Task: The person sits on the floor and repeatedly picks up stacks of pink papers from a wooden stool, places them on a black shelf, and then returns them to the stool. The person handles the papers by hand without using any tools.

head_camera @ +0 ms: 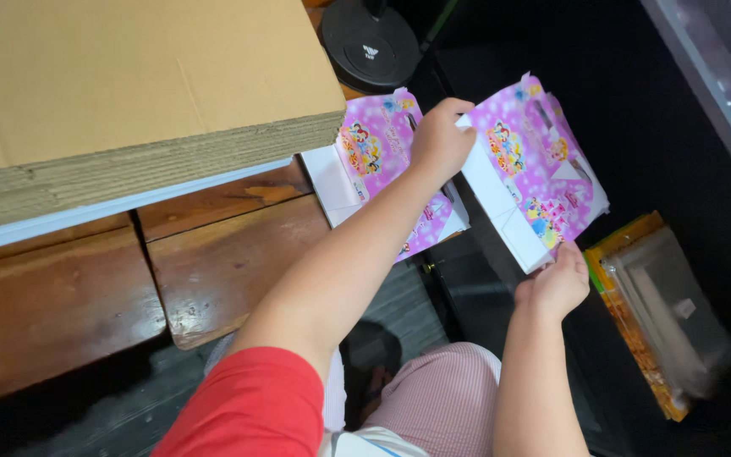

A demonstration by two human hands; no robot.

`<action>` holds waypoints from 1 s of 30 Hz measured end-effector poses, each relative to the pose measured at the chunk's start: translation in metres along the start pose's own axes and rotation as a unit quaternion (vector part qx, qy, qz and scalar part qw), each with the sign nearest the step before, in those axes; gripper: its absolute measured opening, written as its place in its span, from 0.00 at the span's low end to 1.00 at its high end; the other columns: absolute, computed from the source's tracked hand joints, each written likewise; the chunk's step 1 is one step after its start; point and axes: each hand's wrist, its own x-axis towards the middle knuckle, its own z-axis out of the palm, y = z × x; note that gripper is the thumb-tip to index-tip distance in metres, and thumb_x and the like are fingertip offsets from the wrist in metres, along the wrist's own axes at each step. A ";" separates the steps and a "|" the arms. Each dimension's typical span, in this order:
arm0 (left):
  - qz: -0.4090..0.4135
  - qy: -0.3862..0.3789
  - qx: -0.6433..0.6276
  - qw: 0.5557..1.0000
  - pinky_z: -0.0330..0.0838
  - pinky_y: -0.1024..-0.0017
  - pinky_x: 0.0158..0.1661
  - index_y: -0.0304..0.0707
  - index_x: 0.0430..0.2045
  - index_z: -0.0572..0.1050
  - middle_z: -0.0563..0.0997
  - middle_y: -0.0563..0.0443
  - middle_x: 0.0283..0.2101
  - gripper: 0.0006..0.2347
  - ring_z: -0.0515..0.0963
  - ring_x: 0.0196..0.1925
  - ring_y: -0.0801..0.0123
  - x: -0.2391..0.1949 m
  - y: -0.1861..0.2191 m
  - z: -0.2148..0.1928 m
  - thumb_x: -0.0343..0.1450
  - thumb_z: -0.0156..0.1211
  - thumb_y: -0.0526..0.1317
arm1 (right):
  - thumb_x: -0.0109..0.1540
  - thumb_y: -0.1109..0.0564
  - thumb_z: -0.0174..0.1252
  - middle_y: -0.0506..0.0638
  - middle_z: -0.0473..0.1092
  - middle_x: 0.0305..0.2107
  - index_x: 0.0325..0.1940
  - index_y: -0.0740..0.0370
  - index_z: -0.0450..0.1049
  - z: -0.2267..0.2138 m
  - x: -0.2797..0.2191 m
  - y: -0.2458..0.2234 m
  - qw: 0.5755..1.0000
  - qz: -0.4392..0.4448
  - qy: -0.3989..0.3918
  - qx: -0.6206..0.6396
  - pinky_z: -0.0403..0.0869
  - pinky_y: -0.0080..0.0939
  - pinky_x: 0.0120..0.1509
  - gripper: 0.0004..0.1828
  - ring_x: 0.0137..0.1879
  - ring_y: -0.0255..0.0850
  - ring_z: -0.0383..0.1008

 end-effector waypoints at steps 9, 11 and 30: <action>-0.093 0.169 -0.195 0.962 0.75 0.60 0.56 0.30 0.54 0.76 0.80 0.28 0.51 0.23 0.80 0.56 0.53 -0.075 0.049 -0.069 0.64 0.68 0.36 | 0.68 0.65 0.55 0.61 0.76 0.47 0.60 0.68 0.69 0.006 -0.052 -0.017 0.986 0.100 -0.107 0.083 0.85 0.42 0.52 0.15 0.52 0.48 0.83; -0.106 0.169 -0.209 0.957 0.78 0.61 0.51 0.33 0.55 0.75 0.82 0.35 0.47 0.23 0.82 0.51 0.58 -0.079 0.028 -0.071 0.64 0.69 0.36 | 0.68 0.66 0.54 0.62 0.76 0.47 0.60 0.68 0.69 0.007 -0.053 -0.003 0.983 0.110 -0.113 0.094 0.85 0.43 0.52 0.15 0.51 0.49 0.84; -0.082 0.181 0.027 0.980 0.80 0.64 0.55 0.30 0.68 0.61 0.79 0.32 0.55 0.31 0.81 0.60 0.55 -0.141 -0.018 -0.129 0.69 0.67 0.30 | 0.63 0.66 0.58 0.52 0.71 0.33 0.54 0.63 0.66 -0.009 -0.171 -0.051 0.947 0.230 -0.224 0.016 0.86 0.40 0.40 0.16 0.34 0.40 0.78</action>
